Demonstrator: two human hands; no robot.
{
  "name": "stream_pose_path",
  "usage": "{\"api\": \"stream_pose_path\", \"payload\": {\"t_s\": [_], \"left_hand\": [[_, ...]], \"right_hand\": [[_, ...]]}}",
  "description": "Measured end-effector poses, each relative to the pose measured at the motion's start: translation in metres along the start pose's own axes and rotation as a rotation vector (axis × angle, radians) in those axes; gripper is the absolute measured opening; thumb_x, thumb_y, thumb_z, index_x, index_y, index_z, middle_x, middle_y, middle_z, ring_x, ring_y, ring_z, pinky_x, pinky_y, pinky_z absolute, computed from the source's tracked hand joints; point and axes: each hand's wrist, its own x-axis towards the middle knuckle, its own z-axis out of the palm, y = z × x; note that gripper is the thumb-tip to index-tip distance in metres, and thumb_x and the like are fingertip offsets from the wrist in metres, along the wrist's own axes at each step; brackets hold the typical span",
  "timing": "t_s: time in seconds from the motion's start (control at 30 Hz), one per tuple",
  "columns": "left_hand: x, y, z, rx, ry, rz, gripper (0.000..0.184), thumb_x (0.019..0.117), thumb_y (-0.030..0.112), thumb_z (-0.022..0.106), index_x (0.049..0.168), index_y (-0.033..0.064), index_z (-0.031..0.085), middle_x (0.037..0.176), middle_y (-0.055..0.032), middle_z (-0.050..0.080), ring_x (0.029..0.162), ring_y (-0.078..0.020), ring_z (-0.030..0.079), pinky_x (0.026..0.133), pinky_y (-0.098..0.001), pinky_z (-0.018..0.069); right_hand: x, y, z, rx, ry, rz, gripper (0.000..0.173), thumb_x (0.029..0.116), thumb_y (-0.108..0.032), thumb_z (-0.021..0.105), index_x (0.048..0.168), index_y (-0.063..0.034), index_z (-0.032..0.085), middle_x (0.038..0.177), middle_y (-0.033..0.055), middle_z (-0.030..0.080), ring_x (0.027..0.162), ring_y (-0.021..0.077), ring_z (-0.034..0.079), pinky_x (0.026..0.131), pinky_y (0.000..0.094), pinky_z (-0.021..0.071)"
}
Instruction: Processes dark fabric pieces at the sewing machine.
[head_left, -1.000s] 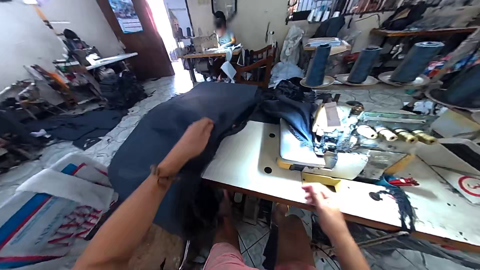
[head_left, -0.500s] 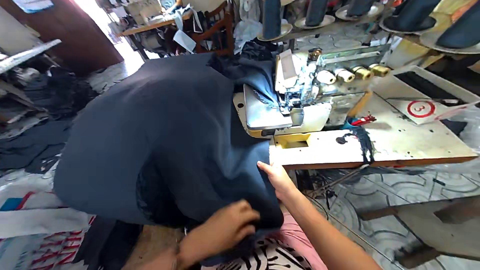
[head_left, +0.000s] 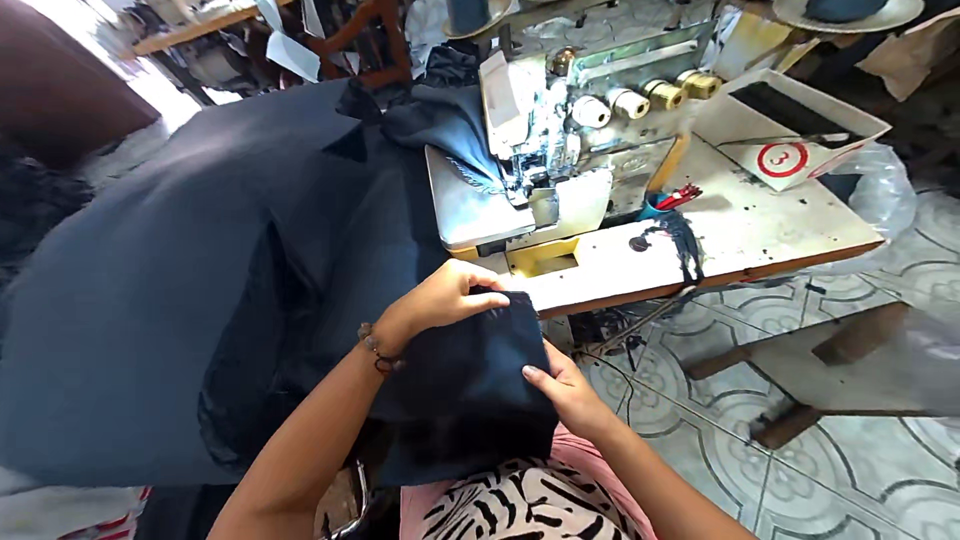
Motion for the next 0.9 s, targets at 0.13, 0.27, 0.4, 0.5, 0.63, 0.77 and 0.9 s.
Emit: {"api": "stream_pose_path", "payload": {"t_s": [0.13,0.27,0.4,0.5,0.63,0.77,0.9], "left_hand": [[-0.001,0.007,0.002,-0.082,0.060,-0.089,0.003,0.0910,0.007,0.074,0.090,0.0043,0.075,0.081,0.0004,0.071,0.070,-0.0017,0.063,0.065,-0.0186,0.0530],[0.000,0.008,0.001,-0.051,0.071,-0.072,0.006,0.0884,0.010,0.077,0.086,0.0050,0.074,0.080,0.0005,0.070,0.071,-0.0025,0.063,0.065,-0.0195,0.0534],[0.002,0.008,0.002,-0.031,0.081,-0.052,0.008,0.0885,0.011,0.078,0.086,0.0048,0.074,0.079,0.0009,0.070,0.072,-0.0014,0.064,0.066,-0.0183,0.0533],[0.003,0.008,0.006,0.015,0.101,0.003,0.008,0.0897,0.012,0.076,0.090,0.0040,0.076,0.082,-0.0001,0.071,0.077,-0.0015,0.065,0.071,-0.0180,0.0551],[0.005,0.000,0.015,0.125,0.141,0.120,0.010,0.0914,0.013,0.073,0.094,0.0032,0.077,0.081,-0.0040,0.065,0.078,-0.0099,0.062,0.073,-0.0244,0.0522],[0.005,-0.005,0.015,0.160,-0.107,0.205,0.037,0.0943,0.037,0.069,0.098,0.0007,0.071,0.087,-0.0104,0.070,0.084,-0.0195,0.069,0.077,-0.0409,0.0570],[0.007,0.010,0.011,0.224,-0.409,0.228,0.043,0.0914,0.044,0.072,0.091,0.0009,0.072,0.078,-0.0135,0.069,0.082,-0.0308,0.069,0.088,-0.0559,0.0484]], "right_hand": [[0.005,-0.002,-0.006,0.052,-0.089,0.027,0.029,0.1010,0.000,0.047,0.129,0.0004,0.055,0.111,-0.0028,0.072,0.101,0.0032,0.069,0.094,0.0259,0.0578],[0.013,-0.005,-0.005,0.046,-0.145,-0.007,0.021,0.1026,-0.005,0.050,0.121,-0.0048,0.060,0.105,-0.0081,0.072,0.098,0.0000,0.068,0.093,0.0241,0.0574],[0.029,-0.019,-0.005,0.038,-0.171,-0.022,0.020,0.1053,-0.015,0.049,0.119,-0.0076,0.060,0.102,-0.0096,0.072,0.095,-0.0003,0.069,0.090,0.0242,0.0582],[0.048,-0.033,-0.004,0.073,-0.153,0.033,0.016,0.1048,-0.015,0.050,0.115,-0.0084,0.061,0.097,-0.0074,0.073,0.091,0.0014,0.070,0.086,0.0244,0.0593],[0.062,-0.031,0.007,-0.043,0.044,-0.029,0.014,0.1021,-0.007,0.053,0.113,-0.0047,0.061,0.097,-0.0040,0.070,0.093,0.0005,0.067,0.088,0.0223,0.0564],[0.037,-0.025,0.008,-0.369,0.074,-0.257,0.021,0.1032,-0.013,0.052,0.103,-0.0025,0.070,0.094,-0.0057,0.072,0.092,-0.0067,0.065,0.088,0.0166,0.0545],[-0.002,-0.051,-0.015,-0.559,-0.078,-0.465,0.030,0.1080,-0.035,0.047,0.111,-0.0154,0.070,0.100,-0.0134,0.072,0.096,-0.0124,0.063,0.088,0.0127,0.0529]]}}
